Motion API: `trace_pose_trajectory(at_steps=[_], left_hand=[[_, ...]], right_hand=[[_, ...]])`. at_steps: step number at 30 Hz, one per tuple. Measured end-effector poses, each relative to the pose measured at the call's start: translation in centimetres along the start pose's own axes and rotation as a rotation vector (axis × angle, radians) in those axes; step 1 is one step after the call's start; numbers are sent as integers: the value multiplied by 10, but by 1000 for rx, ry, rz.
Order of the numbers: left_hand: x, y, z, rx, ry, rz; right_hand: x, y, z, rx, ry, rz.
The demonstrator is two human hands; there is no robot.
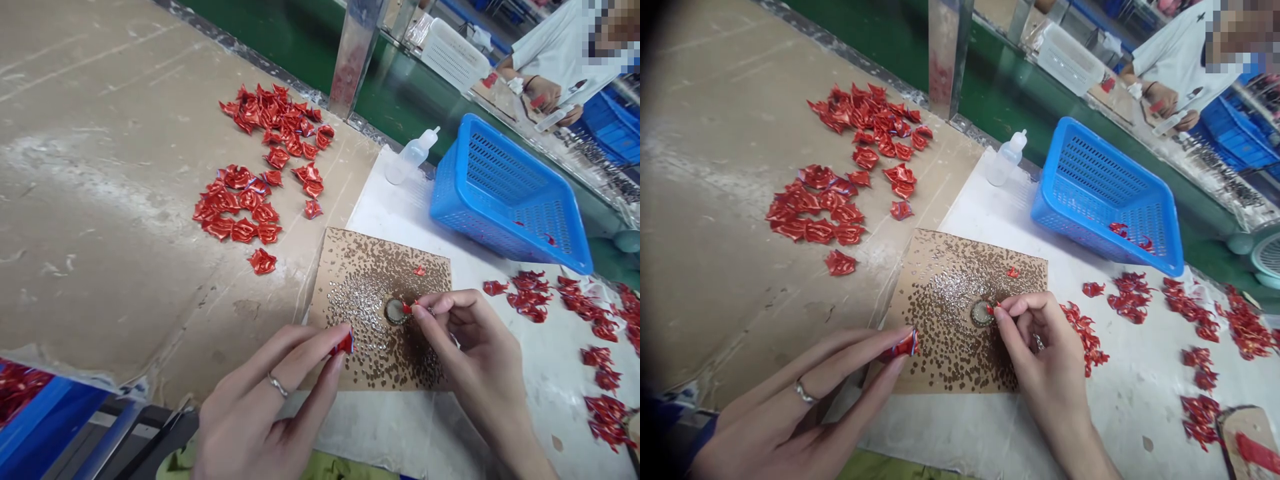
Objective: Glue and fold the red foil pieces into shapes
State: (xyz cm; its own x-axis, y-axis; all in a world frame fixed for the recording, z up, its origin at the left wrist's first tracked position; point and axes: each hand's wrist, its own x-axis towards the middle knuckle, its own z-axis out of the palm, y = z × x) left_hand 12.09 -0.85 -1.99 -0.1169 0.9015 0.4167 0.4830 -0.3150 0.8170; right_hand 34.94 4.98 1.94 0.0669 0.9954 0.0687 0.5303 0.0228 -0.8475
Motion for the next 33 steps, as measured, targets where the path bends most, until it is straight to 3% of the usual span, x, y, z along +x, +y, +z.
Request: trace_pose_trajectory(at_steps=[7,12,16,23,33], left_hand=[[7,9,-3,10,-66,-47],[1,18,11,-40,-38,-59],[-4,23,21,-104,-35,-91],[-2,25,26,-163,-76,-167],[0,25,30,-166,-45,-161]], right_hand=[[2,-7,-11,369,-86,322],[-4,-17,-15,481,-152,417],[-13,-21,-15,497,-192,384],[-35,-24,4,360,-55,72],[-41,-24,12,366,-72,62]])
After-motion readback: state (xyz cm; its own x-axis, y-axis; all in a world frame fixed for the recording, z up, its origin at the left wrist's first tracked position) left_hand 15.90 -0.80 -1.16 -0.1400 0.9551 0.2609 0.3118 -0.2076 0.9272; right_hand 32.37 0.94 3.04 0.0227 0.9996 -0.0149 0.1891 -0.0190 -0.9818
